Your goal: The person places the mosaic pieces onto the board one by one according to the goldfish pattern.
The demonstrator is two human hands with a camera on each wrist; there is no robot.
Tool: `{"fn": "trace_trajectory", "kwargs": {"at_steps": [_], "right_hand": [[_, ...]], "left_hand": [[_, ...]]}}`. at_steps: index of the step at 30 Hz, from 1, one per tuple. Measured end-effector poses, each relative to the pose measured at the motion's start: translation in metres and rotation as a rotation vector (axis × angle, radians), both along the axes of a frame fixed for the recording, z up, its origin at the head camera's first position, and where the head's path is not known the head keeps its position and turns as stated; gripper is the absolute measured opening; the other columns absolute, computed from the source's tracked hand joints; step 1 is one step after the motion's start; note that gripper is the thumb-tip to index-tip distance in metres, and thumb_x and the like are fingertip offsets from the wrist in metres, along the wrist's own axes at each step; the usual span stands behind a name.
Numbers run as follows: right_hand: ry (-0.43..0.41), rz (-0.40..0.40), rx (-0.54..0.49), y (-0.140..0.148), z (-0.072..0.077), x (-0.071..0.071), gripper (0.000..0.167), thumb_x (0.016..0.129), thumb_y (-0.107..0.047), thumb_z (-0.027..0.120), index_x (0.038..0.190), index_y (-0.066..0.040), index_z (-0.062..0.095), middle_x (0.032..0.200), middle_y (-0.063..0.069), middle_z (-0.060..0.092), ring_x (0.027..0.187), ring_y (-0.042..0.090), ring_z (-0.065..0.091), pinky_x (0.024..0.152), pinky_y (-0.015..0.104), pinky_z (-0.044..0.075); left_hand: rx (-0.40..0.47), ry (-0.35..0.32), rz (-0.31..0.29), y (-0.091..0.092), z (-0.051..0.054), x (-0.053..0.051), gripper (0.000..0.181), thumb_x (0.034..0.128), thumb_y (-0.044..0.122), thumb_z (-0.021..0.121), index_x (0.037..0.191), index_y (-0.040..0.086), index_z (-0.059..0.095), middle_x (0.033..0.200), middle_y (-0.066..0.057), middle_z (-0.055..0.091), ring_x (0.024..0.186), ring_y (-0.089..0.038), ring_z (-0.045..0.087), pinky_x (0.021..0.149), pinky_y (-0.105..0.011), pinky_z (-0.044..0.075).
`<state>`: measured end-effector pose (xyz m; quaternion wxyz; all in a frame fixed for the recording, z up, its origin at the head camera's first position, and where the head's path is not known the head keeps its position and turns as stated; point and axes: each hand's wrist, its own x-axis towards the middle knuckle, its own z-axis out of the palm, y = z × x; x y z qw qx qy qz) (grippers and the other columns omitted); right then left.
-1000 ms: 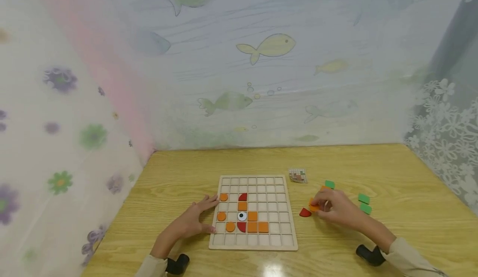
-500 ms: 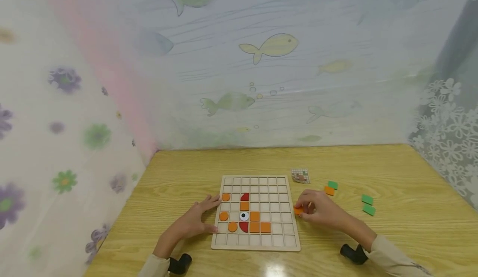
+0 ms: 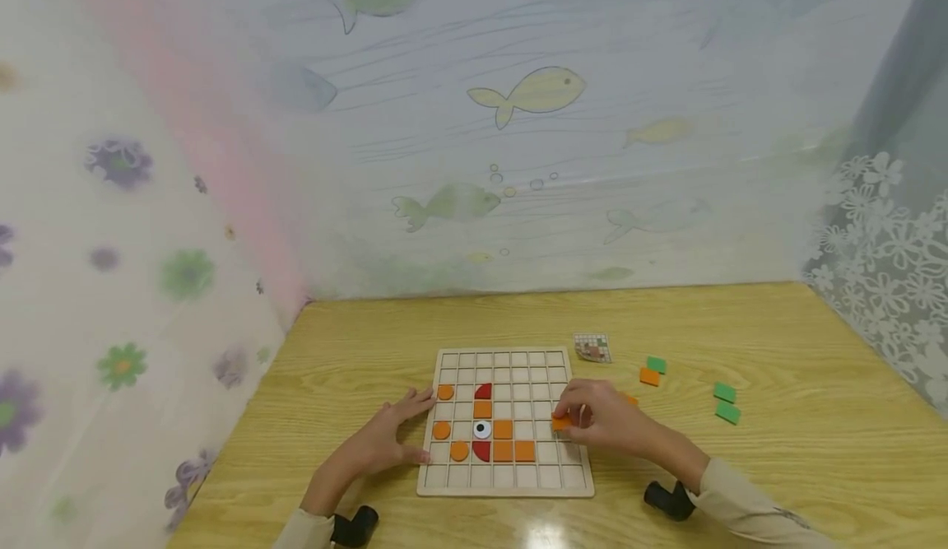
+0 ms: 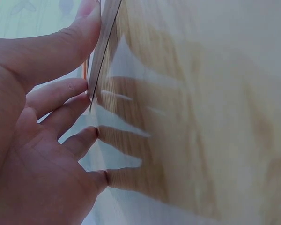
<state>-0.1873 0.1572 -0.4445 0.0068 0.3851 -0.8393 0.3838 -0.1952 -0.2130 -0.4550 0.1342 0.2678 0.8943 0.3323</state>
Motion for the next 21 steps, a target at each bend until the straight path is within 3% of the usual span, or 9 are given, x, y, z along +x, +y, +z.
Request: {"fn": "trace_trajectory", "kwargs": {"at_steps": [21], "right_hand": [[-0.049,0.026,0.083,-0.039,-0.002,-0.011,0.010,0.079,-0.005,0.071,0.089,-0.007,0.072,0.082,-0.002,0.059,0.068,0.008,0.054,0.060,0.019,0.050]], "left_hand": [[0.015,-0.001,-0.003,0.001,0.004,0.002,0.078,0.0783,0.022,0.077,0.143,0.000,0.039,0.151,-0.019,0.027,0.140,-0.043,0.012,0.105,-0.068,0.002]]}}
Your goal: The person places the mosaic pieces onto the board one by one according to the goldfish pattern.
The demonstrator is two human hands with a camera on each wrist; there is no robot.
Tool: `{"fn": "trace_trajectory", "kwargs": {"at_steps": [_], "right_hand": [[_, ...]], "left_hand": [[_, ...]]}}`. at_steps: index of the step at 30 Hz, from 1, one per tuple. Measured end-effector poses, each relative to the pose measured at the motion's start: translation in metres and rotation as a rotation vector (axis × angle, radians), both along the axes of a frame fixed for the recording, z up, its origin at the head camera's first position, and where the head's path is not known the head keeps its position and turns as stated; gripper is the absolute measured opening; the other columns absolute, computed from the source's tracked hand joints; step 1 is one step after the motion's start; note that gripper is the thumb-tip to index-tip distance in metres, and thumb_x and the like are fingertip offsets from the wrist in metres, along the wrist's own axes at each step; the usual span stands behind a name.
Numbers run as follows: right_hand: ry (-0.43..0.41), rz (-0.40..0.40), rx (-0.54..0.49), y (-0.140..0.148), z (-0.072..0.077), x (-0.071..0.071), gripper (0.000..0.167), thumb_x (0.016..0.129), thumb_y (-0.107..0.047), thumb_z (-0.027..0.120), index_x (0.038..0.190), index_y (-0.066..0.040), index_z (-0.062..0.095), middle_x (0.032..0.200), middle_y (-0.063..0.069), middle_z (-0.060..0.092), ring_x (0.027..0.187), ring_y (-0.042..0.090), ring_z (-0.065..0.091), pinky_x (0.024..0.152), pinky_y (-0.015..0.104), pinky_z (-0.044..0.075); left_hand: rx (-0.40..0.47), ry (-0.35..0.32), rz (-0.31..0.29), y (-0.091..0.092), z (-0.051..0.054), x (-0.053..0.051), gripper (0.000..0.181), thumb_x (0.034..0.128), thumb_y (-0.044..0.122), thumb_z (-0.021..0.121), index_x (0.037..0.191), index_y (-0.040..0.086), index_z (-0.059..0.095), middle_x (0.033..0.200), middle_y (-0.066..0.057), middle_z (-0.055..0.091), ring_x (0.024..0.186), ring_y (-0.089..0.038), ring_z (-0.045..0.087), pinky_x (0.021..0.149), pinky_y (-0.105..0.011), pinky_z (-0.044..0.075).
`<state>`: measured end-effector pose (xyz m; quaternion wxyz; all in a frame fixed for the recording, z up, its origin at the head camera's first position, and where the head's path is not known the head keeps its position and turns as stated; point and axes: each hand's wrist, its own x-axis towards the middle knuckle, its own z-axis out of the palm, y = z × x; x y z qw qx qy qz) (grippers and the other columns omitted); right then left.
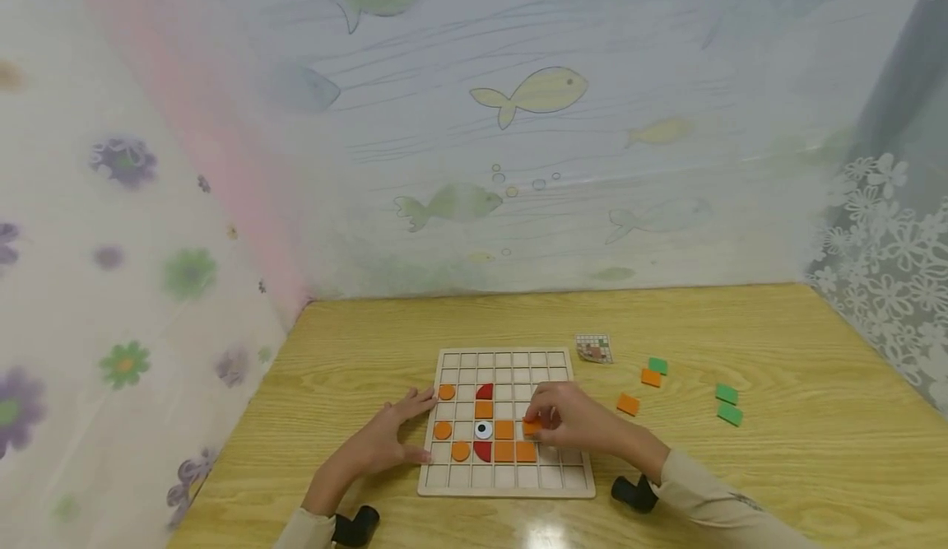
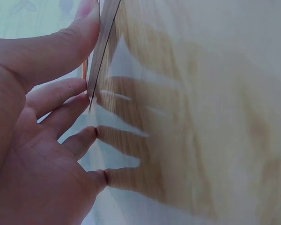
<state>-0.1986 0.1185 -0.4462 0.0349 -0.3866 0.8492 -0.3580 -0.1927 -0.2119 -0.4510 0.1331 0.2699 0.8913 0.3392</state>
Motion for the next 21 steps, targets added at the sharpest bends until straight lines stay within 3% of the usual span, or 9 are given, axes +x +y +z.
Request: {"fn": "trace_trajectory", "kwargs": {"at_steps": [8,21], "right_hand": [[-0.024,0.024,0.025,-0.011,0.002,0.000,0.011,0.077,0.001,0.070,0.087,-0.004,0.071,0.082,0.000,0.058,0.067,0.007,0.052,0.059,0.018,0.048],[-0.005,-0.023,0.099,-0.017,0.001,-0.001,0.008,0.078,-0.001,0.069,0.085,-0.005,0.070,0.078,-0.002,0.055,0.064,0.007,0.047,0.056,0.018,0.043]], "left_hand": [[-0.004,0.007,0.003,-0.001,-0.001,0.000,0.078,0.0785,0.022,0.077,0.143,0.001,0.039,0.152,-0.018,0.027,0.140,-0.042,0.012,0.106,-0.067,0.003],[0.006,-0.015,0.003,-0.001,-0.003,-0.001,0.078,0.0788,0.023,0.077,0.144,0.002,0.039,0.152,-0.016,0.027,0.141,-0.041,0.011,0.106,-0.067,0.002]]}}
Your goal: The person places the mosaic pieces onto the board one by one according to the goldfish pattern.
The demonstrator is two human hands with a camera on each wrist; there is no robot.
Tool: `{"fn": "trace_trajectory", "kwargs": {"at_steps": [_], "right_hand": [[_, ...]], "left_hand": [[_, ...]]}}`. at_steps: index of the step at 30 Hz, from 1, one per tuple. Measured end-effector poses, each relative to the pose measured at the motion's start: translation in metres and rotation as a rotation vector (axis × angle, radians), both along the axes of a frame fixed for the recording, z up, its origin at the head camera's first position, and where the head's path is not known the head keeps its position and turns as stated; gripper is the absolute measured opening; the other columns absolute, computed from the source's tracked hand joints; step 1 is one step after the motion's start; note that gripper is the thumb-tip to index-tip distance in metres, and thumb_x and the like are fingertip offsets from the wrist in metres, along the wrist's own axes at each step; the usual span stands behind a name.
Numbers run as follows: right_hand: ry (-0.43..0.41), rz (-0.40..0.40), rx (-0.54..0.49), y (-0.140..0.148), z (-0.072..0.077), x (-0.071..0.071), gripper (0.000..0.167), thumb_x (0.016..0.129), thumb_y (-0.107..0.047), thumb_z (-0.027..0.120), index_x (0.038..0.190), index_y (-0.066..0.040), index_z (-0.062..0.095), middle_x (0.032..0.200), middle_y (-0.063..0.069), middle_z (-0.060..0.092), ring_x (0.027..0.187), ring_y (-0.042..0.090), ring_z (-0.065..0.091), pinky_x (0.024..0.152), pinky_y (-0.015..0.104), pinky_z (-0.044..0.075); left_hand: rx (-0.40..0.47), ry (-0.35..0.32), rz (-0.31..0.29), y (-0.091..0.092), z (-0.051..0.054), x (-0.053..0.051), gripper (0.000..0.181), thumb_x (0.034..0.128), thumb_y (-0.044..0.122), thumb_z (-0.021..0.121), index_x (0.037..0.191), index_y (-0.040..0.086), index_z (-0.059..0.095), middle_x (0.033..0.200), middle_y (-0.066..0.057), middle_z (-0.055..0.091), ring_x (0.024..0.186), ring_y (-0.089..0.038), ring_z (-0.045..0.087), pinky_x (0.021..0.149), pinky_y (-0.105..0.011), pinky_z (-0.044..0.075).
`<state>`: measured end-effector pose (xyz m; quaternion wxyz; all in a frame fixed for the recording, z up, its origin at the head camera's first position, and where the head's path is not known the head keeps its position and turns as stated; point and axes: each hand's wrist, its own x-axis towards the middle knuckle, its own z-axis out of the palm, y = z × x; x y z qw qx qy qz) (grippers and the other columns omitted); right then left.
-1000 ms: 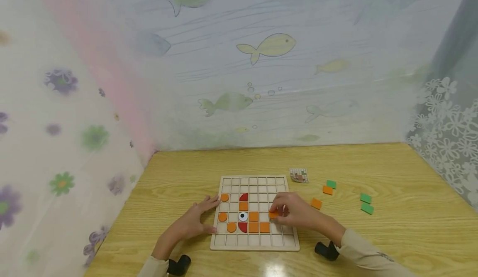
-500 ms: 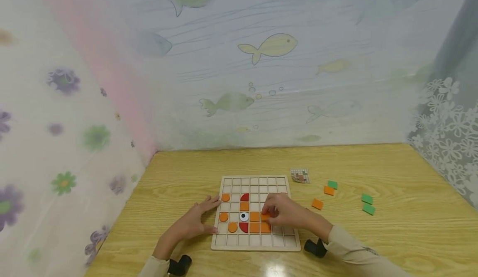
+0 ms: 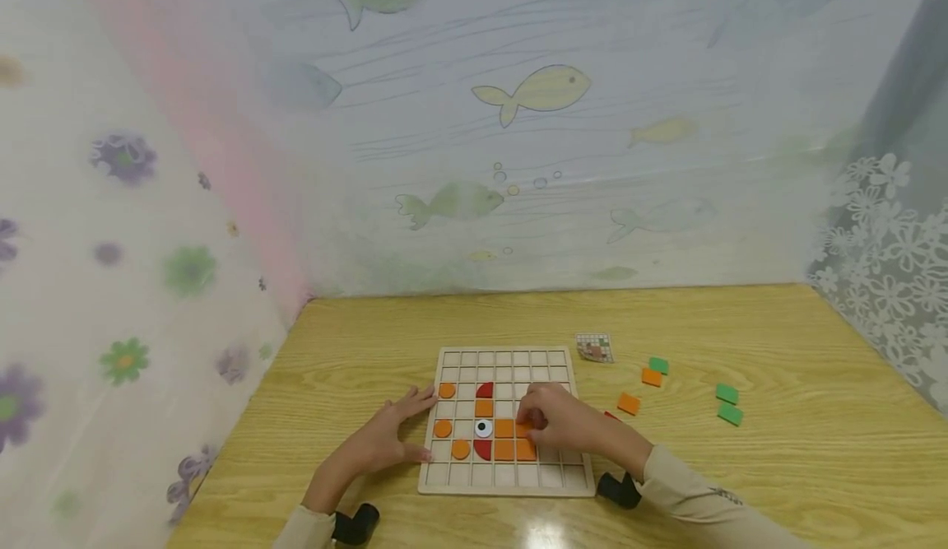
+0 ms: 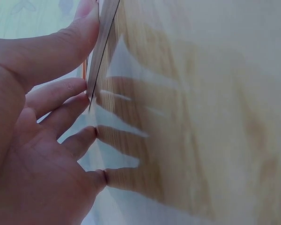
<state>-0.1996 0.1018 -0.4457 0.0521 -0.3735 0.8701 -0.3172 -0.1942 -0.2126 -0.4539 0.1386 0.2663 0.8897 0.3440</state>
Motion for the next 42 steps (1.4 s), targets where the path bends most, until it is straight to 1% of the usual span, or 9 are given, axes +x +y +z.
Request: {"fn": "trace_trajectory", "kwargs": {"at_steps": [6,10,16,22,26,31,34,40,42], "right_hand": [[-0.028,0.015,-0.003,0.000,0.000,0.000,0.010,0.079,0.001,0.068,0.087,-0.004,0.070,0.079,0.000,0.055,0.065,0.007,0.049,0.057,0.018,0.044],[-0.029,0.020,-0.014,0.005,0.000,0.000,0.010,0.080,0.000,0.068,0.088,-0.005,0.070,0.081,0.000,0.057,0.066,0.007,0.051,0.059,0.019,0.046],[0.002,0.013,-0.040,0.020,0.001,0.002,0.012,0.080,0.001,0.068,0.090,-0.006,0.070,0.085,0.001,0.059,0.067,0.008,0.054,0.059,0.020,0.048],[0.024,-0.008,-0.071,0.042,0.004,0.006,0.012,0.082,0.000,0.067,0.091,-0.006,0.070,0.087,0.002,0.059,0.069,0.011,0.053,0.059,0.022,0.047],[0.029,-0.035,-0.069,0.062,0.004,0.010,0.013,0.083,0.000,0.066,0.093,-0.006,0.069,0.088,0.001,0.058,0.071,0.013,0.054,0.059,0.023,0.048],[0.043,-0.090,-0.039,0.086,0.001,0.011,0.018,0.081,0.002,0.065,0.097,-0.007,0.068,0.092,0.001,0.057,0.075,0.014,0.055,0.061,0.026,0.050],[0.056,-0.122,-0.035,0.097,-0.001,0.011,0.019,0.081,0.001,0.067,0.098,-0.007,0.067,0.094,0.002,0.057,0.074,0.013,0.052,0.061,0.027,0.048],[0.122,-0.191,-0.012,0.115,-0.008,0.012,0.019,0.078,-0.001,0.070,0.095,-0.009,0.067,0.093,0.000,0.054,0.073,0.010,0.047,0.060,0.025,0.044],[0.150,-0.213,0.006,0.120,-0.009,0.012,0.019,0.077,-0.002,0.072,0.094,-0.010,0.068,0.093,-0.002,0.054,0.075,0.011,0.048,0.062,0.026,0.046]], "left_hand": [[-0.015,0.013,0.009,-0.002,-0.001,0.002,0.078,0.0789,0.022,0.077,0.144,0.002,0.039,0.152,-0.016,0.026,0.141,-0.040,0.012,0.106,-0.066,0.002],[-0.017,0.019,0.010,-0.002,0.000,0.003,0.078,0.0785,0.022,0.077,0.143,0.001,0.039,0.152,-0.016,0.027,0.140,-0.041,0.012,0.106,-0.067,0.002],[-0.004,0.010,0.008,-0.002,0.002,0.004,0.078,0.0785,0.022,0.077,0.143,0.001,0.039,0.152,-0.017,0.026,0.140,-0.042,0.011,0.106,-0.067,0.001],[-0.011,0.005,0.012,-0.003,-0.002,0.005,0.078,0.0783,0.023,0.077,0.143,0.002,0.040,0.153,-0.016,0.026,0.140,-0.041,0.011,0.106,-0.067,0.001],[-0.009,0.012,0.006,0.000,-0.004,0.005,0.078,0.0787,0.025,0.077,0.144,0.004,0.040,0.153,-0.015,0.027,0.140,-0.041,0.012,0.106,-0.066,0.002],[-0.012,0.026,0.003,0.003,-0.003,0.004,0.077,0.0790,0.024,0.077,0.143,0.003,0.040,0.152,-0.015,0.027,0.140,-0.041,0.013,0.107,-0.065,0.002],[-0.014,0.033,0.007,0.002,-0.003,0.003,0.077,0.0787,0.022,0.077,0.143,0.002,0.040,0.152,-0.015,0.027,0.140,-0.041,0.013,0.107,-0.065,0.003],[-0.016,0.034,0.009,0.001,-0.001,0.001,0.077,0.0786,0.023,0.077,0.143,0.003,0.041,0.152,-0.014,0.028,0.140,-0.041,0.013,0.107,-0.065,0.003],[-0.016,0.032,0.012,0.000,0.000,0.001,0.077,0.0784,0.022,0.077,0.143,0.002,0.041,0.152,-0.015,0.027,0.140,-0.041,0.013,0.107,-0.065,0.003]]}}
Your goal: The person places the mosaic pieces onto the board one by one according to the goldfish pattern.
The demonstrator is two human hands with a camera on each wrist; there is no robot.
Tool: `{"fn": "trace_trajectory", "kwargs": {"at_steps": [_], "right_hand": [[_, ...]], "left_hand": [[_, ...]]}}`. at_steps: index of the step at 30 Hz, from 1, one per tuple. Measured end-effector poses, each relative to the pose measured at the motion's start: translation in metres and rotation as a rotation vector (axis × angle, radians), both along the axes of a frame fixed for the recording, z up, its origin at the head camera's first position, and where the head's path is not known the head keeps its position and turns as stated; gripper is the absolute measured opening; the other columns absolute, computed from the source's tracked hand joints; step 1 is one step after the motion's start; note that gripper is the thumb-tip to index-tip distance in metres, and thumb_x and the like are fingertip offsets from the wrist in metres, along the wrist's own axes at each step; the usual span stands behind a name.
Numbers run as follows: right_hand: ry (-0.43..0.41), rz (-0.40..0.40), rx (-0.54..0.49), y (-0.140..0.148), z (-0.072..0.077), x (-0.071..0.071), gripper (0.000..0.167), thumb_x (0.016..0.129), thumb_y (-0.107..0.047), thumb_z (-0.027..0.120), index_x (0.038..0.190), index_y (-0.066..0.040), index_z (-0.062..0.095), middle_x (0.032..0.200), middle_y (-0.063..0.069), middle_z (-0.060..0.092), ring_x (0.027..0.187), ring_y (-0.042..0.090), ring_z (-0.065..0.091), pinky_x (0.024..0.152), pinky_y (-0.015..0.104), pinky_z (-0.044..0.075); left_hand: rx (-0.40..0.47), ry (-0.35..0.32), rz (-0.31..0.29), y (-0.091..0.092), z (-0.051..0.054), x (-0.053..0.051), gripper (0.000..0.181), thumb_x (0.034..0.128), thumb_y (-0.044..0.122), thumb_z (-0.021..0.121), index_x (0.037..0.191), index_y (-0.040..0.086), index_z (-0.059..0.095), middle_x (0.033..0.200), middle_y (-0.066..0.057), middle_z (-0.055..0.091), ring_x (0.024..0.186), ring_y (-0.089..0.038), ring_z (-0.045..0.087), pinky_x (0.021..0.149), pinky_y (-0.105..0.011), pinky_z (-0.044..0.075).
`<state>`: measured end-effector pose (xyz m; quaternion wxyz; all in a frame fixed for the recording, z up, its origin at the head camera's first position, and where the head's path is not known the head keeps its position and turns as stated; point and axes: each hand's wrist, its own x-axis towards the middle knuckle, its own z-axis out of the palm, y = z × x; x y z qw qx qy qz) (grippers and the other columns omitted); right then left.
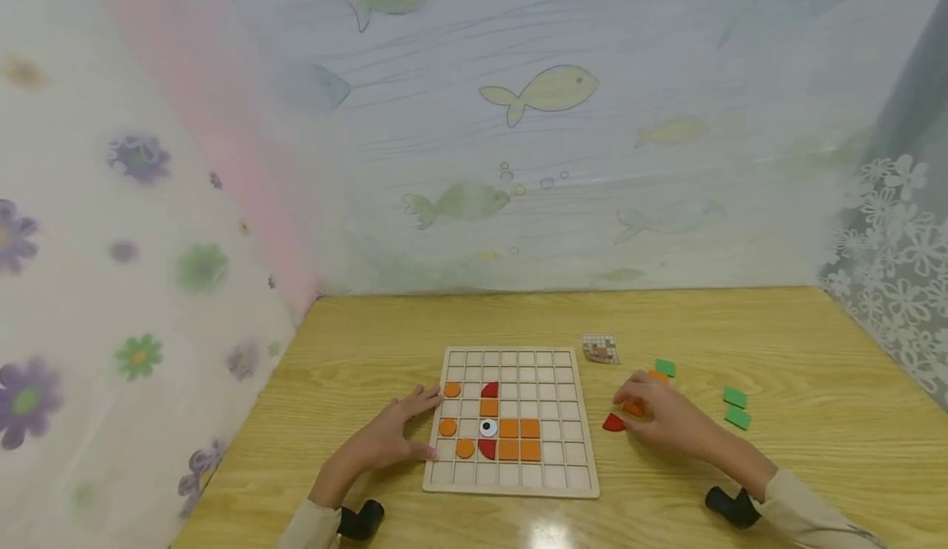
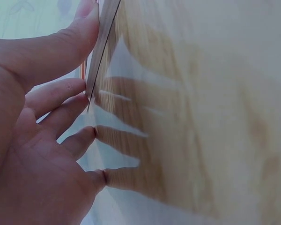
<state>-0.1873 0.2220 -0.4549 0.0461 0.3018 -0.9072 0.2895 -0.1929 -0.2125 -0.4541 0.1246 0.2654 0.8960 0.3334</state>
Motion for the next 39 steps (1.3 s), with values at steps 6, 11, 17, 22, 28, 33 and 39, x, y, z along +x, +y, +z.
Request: {"fn": "trace_trajectory", "kwargs": {"at_steps": [6,11,17,22,28,33,39], "right_hand": [[-0.012,-0.039,0.000,0.013,0.000,0.002,0.023,0.075,-0.003,0.073,0.095,-0.011,0.067,0.092,-0.003,0.055,0.075,0.011,0.050,0.062,0.027,0.047],[-0.012,-0.017,-0.025,0.018,0.001,0.004,0.023,0.075,0.000,0.071,0.097,-0.008,0.066,0.089,-0.002,0.053,0.072,0.010,0.047,0.059,0.026,0.045],[-0.044,-0.027,-0.045,0.017,0.000,0.001,0.023,0.075,0.001,0.071,0.096,-0.005,0.066,0.087,-0.002,0.053,0.069,0.008,0.044,0.056,0.024,0.042],[-0.058,-0.023,-0.074,0.015,-0.001,-0.003,0.020,0.075,0.004,0.071,0.093,-0.003,0.066,0.087,0.001,0.057,0.066,0.006,0.048,0.055,0.023,0.045],[-0.081,-0.034,-0.078,0.014,0.000,-0.006,0.017,0.075,0.007,0.069,0.089,-0.003,0.067,0.086,0.003,0.060,0.064,0.004,0.049,0.053,0.022,0.046],[-0.082,-0.046,-0.057,0.013,0.000,-0.006,0.018,0.074,0.009,0.065,0.089,-0.002,0.067,0.086,0.004,0.061,0.065,0.007,0.050,0.053,0.022,0.045],[-0.078,-0.065,-0.044,0.013,0.001,-0.007,0.020,0.073,0.008,0.064,0.089,-0.003,0.068,0.084,0.001,0.059,0.065,0.006,0.047,0.053,0.022,0.043]], "left_hand": [[-0.001,-0.018,0.006,0.001,0.002,0.001,0.077,0.0778,0.021,0.078,0.143,0.002,0.040,0.153,-0.016,0.025,0.140,-0.041,0.012,0.107,-0.065,0.002],[0.000,-0.021,0.005,0.001,0.002,0.001,0.078,0.0775,0.021,0.078,0.143,0.002,0.040,0.152,-0.016,0.026,0.140,-0.041,0.012,0.107,-0.066,0.002],[0.001,-0.017,0.002,0.001,0.001,0.000,0.078,0.0779,0.021,0.078,0.143,0.002,0.040,0.153,-0.014,0.027,0.141,-0.040,0.012,0.107,-0.065,0.002],[-0.006,-0.008,-0.002,0.001,0.000,-0.001,0.078,0.0782,0.021,0.077,0.143,0.003,0.040,0.153,-0.013,0.027,0.141,-0.039,0.012,0.107,-0.065,0.003],[0.009,-0.008,0.002,0.000,0.001,0.000,0.077,0.0776,0.021,0.078,0.143,0.002,0.041,0.152,-0.015,0.028,0.141,-0.040,0.013,0.107,-0.065,0.003],[0.003,-0.006,0.004,-0.001,0.000,0.001,0.078,0.0775,0.021,0.078,0.143,0.002,0.041,0.152,-0.015,0.027,0.140,-0.040,0.013,0.107,-0.065,0.003],[0.004,-0.010,0.006,0.000,0.001,0.001,0.077,0.0780,0.021,0.078,0.143,0.002,0.040,0.152,-0.015,0.027,0.141,-0.040,0.013,0.108,-0.064,0.002]]}}
